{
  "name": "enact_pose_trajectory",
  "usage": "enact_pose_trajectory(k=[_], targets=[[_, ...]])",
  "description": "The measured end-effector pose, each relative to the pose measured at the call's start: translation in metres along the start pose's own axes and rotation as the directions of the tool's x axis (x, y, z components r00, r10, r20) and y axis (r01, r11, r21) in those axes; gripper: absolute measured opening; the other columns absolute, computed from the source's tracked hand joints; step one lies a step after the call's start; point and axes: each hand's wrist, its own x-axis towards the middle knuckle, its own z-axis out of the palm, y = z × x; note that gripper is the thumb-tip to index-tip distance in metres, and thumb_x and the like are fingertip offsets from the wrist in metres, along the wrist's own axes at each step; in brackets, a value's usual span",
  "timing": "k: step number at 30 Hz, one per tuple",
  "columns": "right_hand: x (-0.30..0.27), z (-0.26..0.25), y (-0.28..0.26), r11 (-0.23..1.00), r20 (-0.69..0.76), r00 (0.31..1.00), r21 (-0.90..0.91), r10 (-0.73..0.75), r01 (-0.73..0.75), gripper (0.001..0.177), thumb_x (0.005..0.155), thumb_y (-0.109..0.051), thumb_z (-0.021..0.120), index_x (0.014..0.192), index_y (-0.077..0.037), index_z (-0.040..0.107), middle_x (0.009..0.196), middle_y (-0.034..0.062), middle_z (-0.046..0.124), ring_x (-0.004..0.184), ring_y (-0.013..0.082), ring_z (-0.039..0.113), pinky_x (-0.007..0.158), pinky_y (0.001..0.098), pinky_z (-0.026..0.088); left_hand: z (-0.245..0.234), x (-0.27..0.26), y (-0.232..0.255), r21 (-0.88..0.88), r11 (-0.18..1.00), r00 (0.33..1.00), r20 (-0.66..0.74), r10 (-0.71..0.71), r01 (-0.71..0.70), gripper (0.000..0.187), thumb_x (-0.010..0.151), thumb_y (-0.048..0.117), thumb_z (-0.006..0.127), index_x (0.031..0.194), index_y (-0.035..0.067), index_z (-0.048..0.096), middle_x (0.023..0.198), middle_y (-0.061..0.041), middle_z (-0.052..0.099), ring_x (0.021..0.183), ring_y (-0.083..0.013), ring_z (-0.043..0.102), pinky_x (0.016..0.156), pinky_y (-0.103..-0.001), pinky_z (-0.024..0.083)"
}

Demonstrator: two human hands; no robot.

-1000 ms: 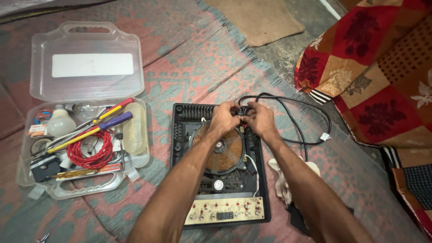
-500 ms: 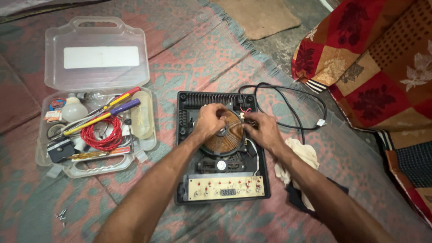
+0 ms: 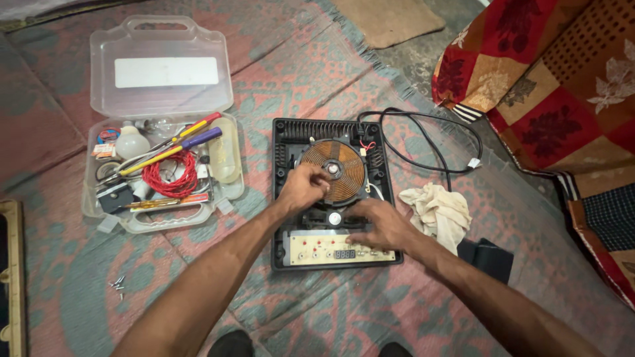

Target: The person uses a screwdriver to tighten screws on the internal components of an induction cooktop. They then wipe the surface with a cloth and reattach the glass top cover.

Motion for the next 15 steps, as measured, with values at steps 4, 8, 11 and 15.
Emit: enact_pose_trajectory(k=[4,8,11,15], targets=[[-0.007,0.01,-0.019,0.996,0.152,0.985,-0.057,0.076,-0.068,0.064,0.069,-0.036,0.087,0.122,-0.006,0.068,0.118,0.0149,0.069,0.114,0.0346,0.063,0.099,0.0435,0.05,-0.004,-0.006,-0.015,-0.235,0.969,0.997,0.021,0.08,-0.073,0.023,0.082,0.002,0.073,0.105,-0.001,0.078,0.087,-0.006,0.078,0.077,-0.0085,0.071,0.073,-0.023,0.058],[-0.013,0.015,-0.035,0.997,0.222,0.974,-0.076,0.048,-0.031,0.069,0.069,-0.03,0.089,0.127,-0.002,0.064,0.128,0.0157,0.064,0.122,0.0356,0.058,0.103,0.043,0.047,-0.018,-0.009,-0.021,-0.24,0.961,0.99,0.068,-0.128,0.14,0.023,0.082,0.004,0.072,0.105,0.0,0.075,0.083,-0.002,0.078,0.073,-0.0075,0.072,0.067,-0.022,0.059],[-0.012,0.015,-0.041,0.992,0.247,0.966,-0.121,0.074,-0.045,0.073,0.07,-0.029,0.088,0.131,-0.001,0.06,0.134,0.0163,0.06,0.126,0.036,0.055,0.104,0.0429,0.046,-0.03,-0.009,-0.017,-0.258,0.951,0.985,0.068,-0.157,0.169,0.025,0.081,-0.001,0.074,0.106,-0.004,0.073,0.08,-0.007,0.074,0.067,-0.0113,0.067,0.061,-0.026,0.055],[-0.011,0.014,-0.048,0.989,0.297,0.951,-0.141,0.081,-0.04,0.076,0.07,-0.029,0.086,0.135,-0.001,0.057,0.136,0.0165,0.059,0.126,0.0353,0.055,0.105,0.0418,0.047,-0.049,-0.023,-0.015,-0.123,0.977,0.985,0.038,-0.171,0.174,0.028,0.079,0.002,0.075,0.107,-0.004,0.075,0.082,-0.009,0.075,0.068,-0.0128,0.069,0.063,-0.027,0.056]])
